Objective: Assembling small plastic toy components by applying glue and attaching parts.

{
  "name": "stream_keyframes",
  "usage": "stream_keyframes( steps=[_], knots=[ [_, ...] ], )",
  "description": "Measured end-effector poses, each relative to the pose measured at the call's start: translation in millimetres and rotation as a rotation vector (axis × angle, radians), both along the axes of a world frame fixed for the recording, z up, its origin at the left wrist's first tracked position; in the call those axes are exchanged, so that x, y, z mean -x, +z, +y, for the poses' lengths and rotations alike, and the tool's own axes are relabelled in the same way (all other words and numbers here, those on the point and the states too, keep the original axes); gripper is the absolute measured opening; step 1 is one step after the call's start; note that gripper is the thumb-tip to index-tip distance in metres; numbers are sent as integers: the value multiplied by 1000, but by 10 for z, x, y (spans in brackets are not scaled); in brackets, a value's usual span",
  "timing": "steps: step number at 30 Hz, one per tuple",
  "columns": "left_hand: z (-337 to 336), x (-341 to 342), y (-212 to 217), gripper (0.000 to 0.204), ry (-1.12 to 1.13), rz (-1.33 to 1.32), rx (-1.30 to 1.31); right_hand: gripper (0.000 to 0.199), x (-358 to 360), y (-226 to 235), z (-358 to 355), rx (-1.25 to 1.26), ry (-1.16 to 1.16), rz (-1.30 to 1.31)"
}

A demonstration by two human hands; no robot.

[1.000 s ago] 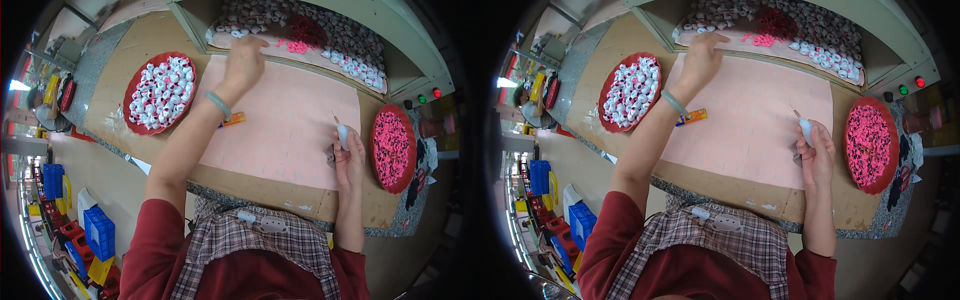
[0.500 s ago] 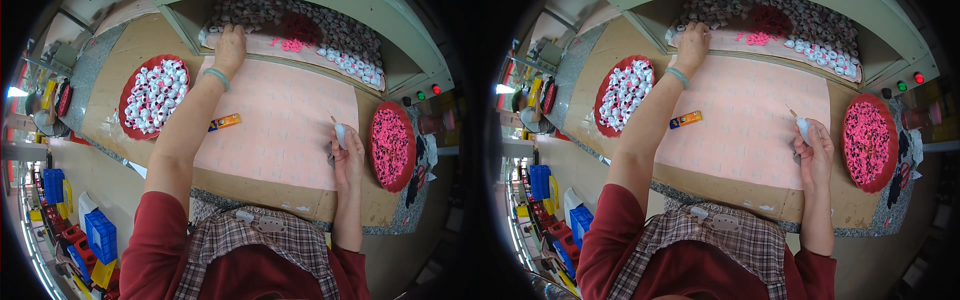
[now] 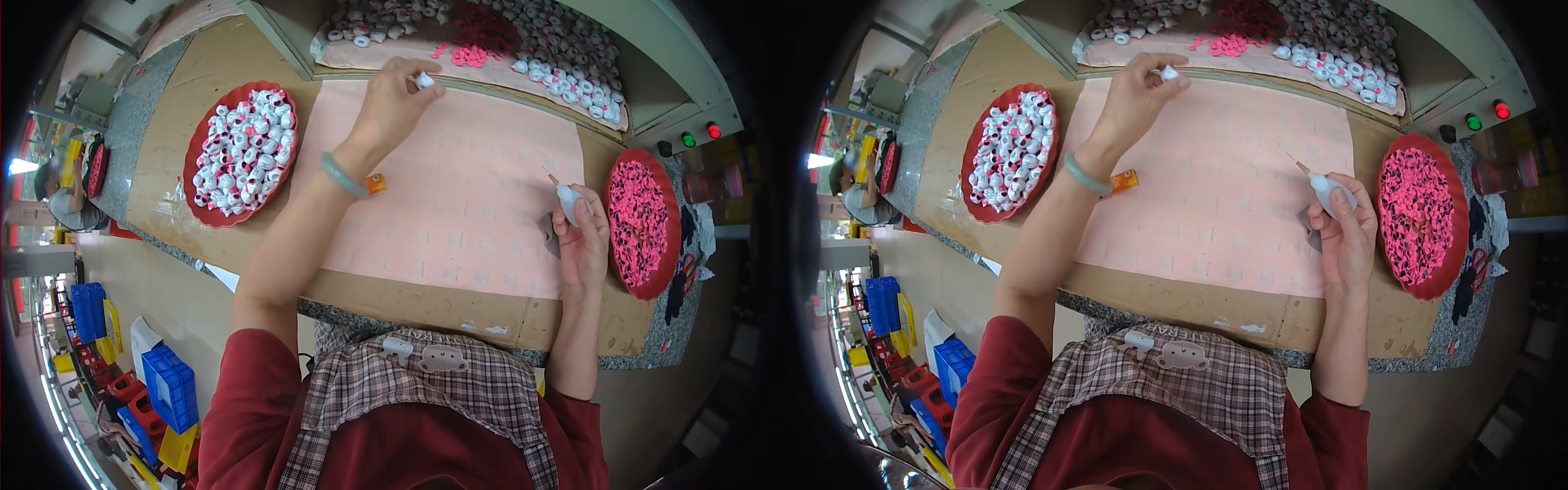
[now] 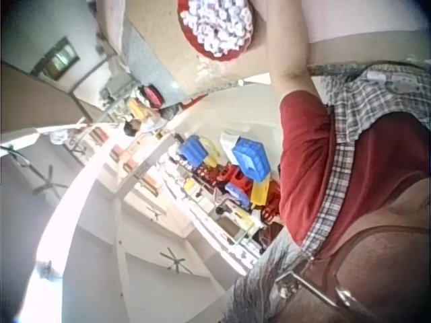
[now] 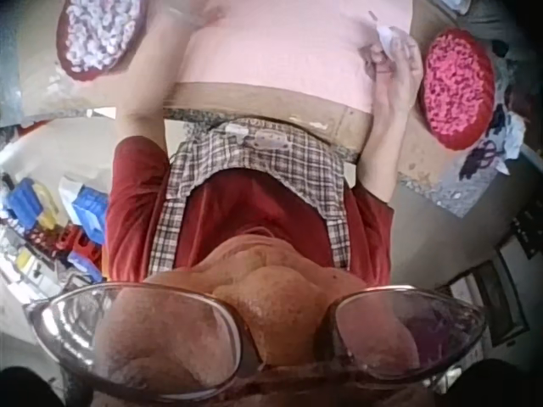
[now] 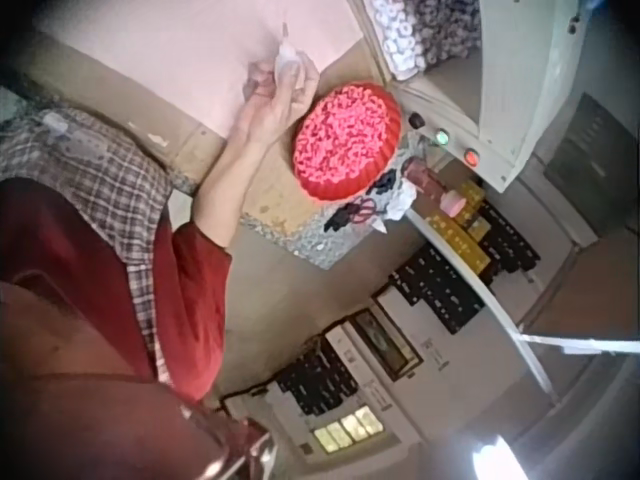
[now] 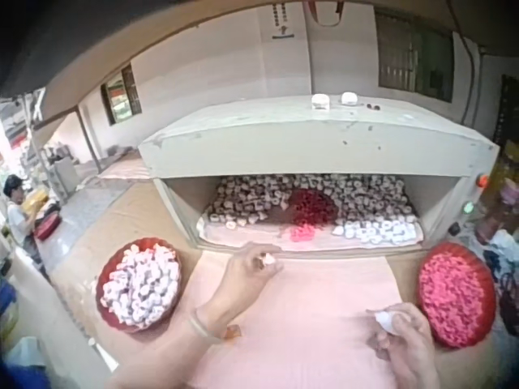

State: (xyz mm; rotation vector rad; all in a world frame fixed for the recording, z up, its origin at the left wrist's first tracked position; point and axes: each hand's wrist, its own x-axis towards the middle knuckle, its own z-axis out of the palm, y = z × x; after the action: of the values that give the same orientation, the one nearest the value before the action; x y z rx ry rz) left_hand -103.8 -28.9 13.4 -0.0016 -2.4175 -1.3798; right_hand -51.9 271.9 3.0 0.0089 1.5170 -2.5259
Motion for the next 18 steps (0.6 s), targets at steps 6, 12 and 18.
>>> stream_keyframes(
  steps=[6, 12, 18],
  knots=[
    [438, -773, 123, 30, -314, -270, -745, 26, -13, 164, -135, -35, -25, 70],
    [523, -972, 48, 34, -414, -343, -1110, 29, -63, 329, -287, -160, -30, 167],
    [514, -1042, 13, 37, -424, -320, -1048, 31, -137, 397, -415, -271, -92, 362]
  ],
)
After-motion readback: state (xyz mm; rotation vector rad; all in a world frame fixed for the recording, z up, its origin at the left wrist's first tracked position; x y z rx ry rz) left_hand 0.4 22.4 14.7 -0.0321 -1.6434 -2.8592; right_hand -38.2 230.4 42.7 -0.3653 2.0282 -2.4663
